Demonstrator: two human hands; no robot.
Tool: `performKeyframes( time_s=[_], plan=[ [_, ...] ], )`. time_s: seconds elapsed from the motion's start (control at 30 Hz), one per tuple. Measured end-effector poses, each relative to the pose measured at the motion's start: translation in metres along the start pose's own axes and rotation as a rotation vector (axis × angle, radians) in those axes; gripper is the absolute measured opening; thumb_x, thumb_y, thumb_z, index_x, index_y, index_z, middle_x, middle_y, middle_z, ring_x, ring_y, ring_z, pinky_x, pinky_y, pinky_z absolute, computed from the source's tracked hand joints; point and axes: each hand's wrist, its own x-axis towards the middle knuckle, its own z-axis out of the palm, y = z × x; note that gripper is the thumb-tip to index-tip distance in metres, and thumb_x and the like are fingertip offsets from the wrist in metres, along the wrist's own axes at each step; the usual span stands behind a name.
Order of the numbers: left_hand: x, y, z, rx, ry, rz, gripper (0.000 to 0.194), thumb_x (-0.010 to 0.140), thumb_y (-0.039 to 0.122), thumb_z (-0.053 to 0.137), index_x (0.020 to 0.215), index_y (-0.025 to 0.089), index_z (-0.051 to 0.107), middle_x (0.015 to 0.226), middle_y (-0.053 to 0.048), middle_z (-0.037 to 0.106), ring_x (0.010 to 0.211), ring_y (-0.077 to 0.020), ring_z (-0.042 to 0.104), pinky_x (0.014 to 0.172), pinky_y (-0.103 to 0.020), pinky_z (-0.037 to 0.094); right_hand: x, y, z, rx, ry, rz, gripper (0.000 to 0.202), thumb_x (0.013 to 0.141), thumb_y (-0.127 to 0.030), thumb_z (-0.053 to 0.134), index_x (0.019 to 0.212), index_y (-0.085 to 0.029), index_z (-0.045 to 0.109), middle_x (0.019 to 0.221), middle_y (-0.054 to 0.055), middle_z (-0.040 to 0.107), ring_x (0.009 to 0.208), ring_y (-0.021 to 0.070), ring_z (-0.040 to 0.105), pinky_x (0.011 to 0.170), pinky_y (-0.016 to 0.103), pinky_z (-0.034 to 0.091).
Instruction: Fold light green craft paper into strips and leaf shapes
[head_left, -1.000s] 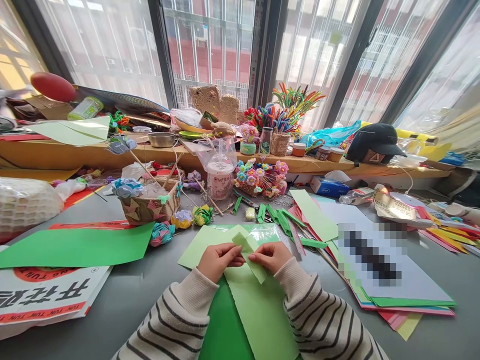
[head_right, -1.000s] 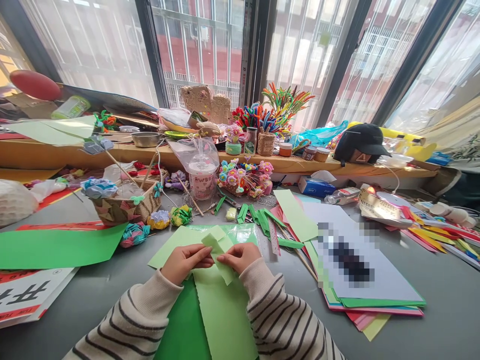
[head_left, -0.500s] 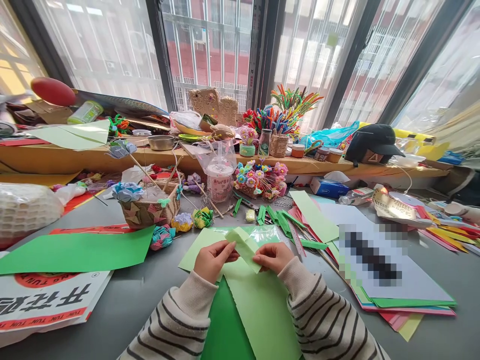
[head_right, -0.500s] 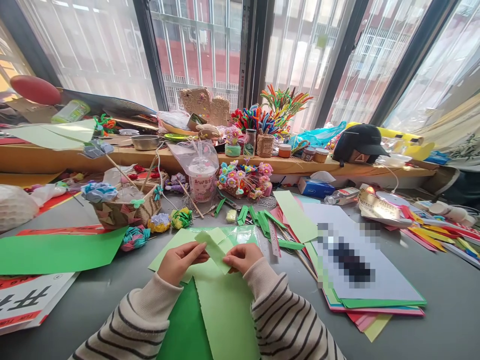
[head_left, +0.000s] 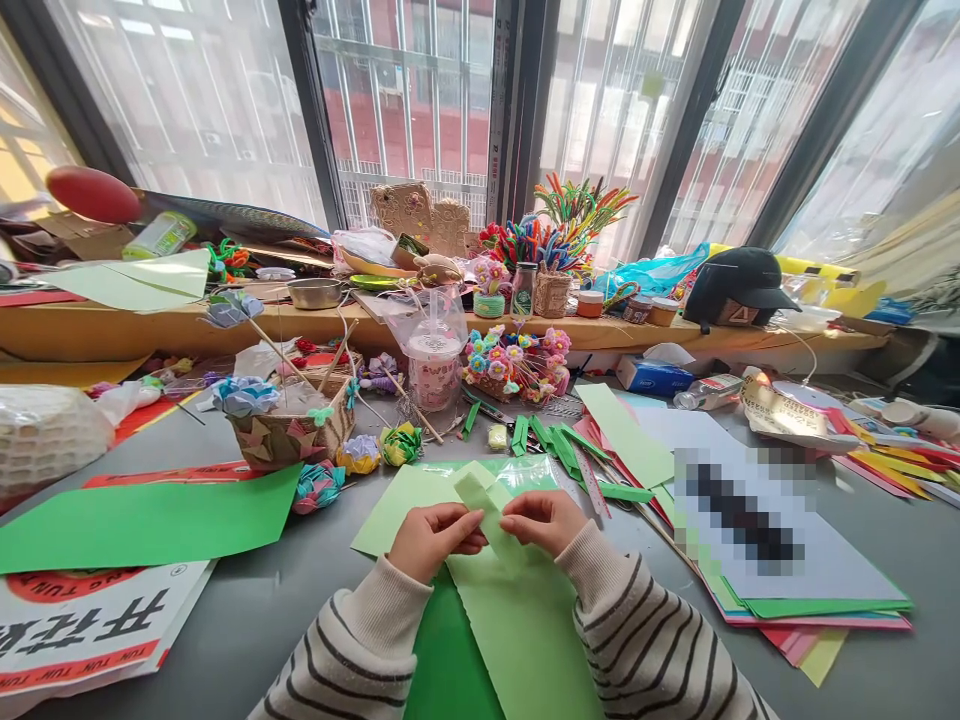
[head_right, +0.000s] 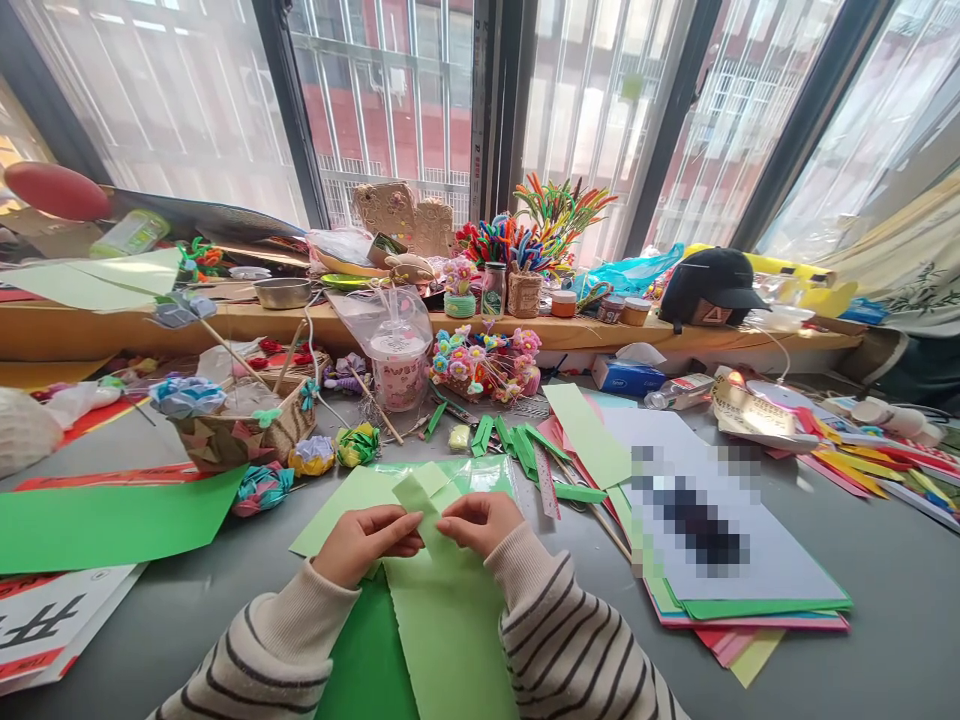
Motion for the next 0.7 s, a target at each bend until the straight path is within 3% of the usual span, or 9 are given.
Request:
performKeyframes(
  time_s=[0.17, 0.3, 0.7],
  plan=[
    [-0.0044, -0.0023, 0.0050, 0.062, -0.192, -0.061, 0.024, 0.049, 0.034, 0.063, 0.053, 0.011, 0.061, 0.046, -0.002, 0.060, 0.049, -0.0156, 0.058, 0.050, -0.026, 0.047, 0.0001, -0.0020, -0.0014, 0.011, -0.002, -0.083, 0.025, 0.053, -0.036, 0.061, 0.062, -0.013, 0.058, 0.053, -0.001, 0.053, 0.049, 0.0088, 0.048, 0.050, 0.022, 0.042],
    [-0.0068, -0.0020, 0.0066, 0.072, -0.255, -0.075, 0.023, 0.050, 0.034, 0.062, 0.052, 0.011, 0.060, 0.046, -0.001, 0.060, 0.050, -0.0158, 0.058, 0.050, -0.026, 0.046, -0.0001, -0.0015, -0.0018, -0.024, 0.004, -0.086, 0.024, 0.053, -0.036, 0.061, 0.059, -0.013, 0.058, 0.050, -0.001, 0.052, 0.047, 0.0089, 0.048, 0.049, 0.022, 0.040],
    [-0.0041, -0.0018, 0.0065, 0.060, -0.121, 0.071, 0.022, 0.051, 0.033, 0.063, 0.052, 0.011, 0.057, 0.043, 0.001, 0.057, 0.045, -0.0117, 0.054, 0.047, -0.023, 0.045, -0.0013, -0.0009, 0.0014, -0.006, 0.016, -0.101, 0.023, 0.054, -0.035, 0.061, 0.058, -0.013, 0.055, 0.051, -0.002, 0.051, 0.047, 0.0085, 0.047, 0.048, 0.022, 0.041]
  ],
)
